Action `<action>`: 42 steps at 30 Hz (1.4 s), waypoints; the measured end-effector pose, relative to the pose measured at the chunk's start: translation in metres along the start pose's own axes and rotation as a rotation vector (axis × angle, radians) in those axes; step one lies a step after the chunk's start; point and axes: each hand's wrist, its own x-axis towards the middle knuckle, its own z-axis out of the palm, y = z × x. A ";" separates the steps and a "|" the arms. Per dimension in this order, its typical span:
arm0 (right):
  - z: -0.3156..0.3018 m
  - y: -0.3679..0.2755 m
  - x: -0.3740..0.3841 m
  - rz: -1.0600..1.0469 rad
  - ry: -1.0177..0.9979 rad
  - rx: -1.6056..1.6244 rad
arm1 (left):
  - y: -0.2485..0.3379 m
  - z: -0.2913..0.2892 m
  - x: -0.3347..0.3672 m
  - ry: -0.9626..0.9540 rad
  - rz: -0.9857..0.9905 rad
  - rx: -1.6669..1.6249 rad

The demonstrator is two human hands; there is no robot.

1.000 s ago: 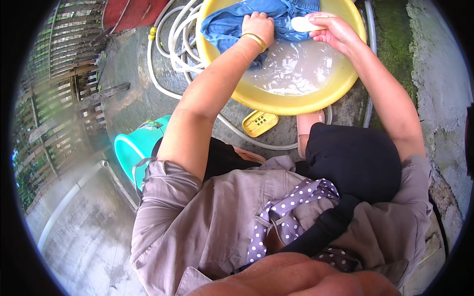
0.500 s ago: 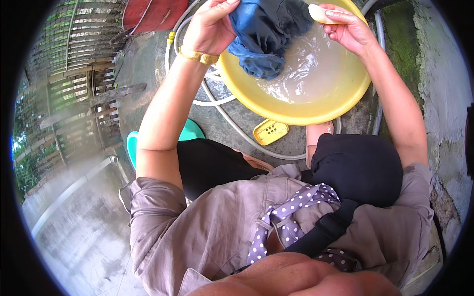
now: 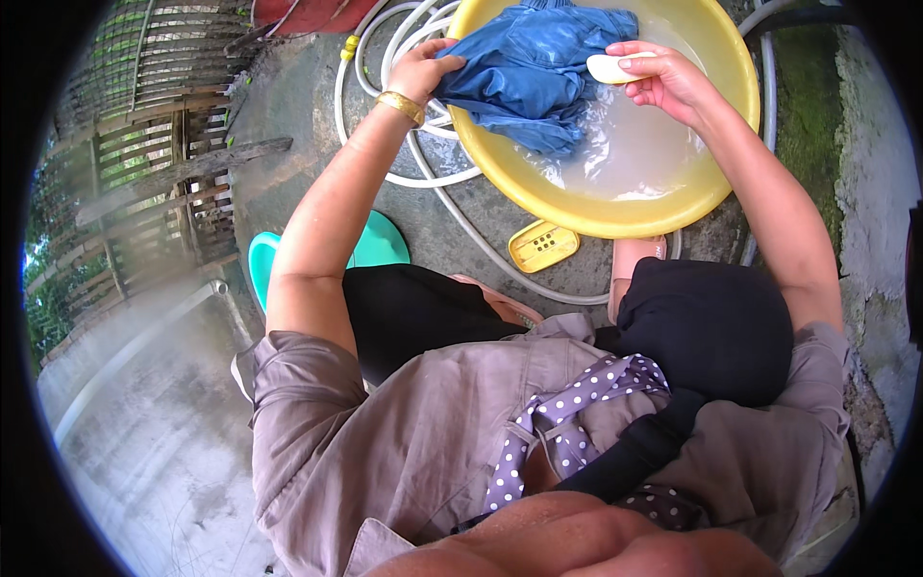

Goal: The person washes clothes in a basin of water by hand, scrubbing a red garment and then a pair of blue denim shorts.

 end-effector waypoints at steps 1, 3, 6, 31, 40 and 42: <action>0.003 0.001 0.007 0.003 -0.003 -0.003 | 0.002 0.001 -0.001 -0.044 0.085 0.071; 0.007 0.006 0.024 -0.001 0.008 -0.067 | 0.011 0.016 -0.021 -0.134 0.243 0.292; 0.023 -0.001 0.052 -0.011 -0.015 -0.224 | 0.004 0.020 -0.046 -0.344 0.602 0.548; 0.232 -0.046 0.112 -0.062 -0.251 -0.136 | 0.029 -0.093 -0.069 -0.118 0.154 -0.724; 0.301 0.066 0.126 -1.087 0.183 -1.157 | -0.037 -0.121 -0.080 0.050 -0.187 -0.814; 0.299 0.093 0.119 -1.071 0.172 -1.185 | -0.067 -0.124 -0.086 0.067 -0.200 -0.787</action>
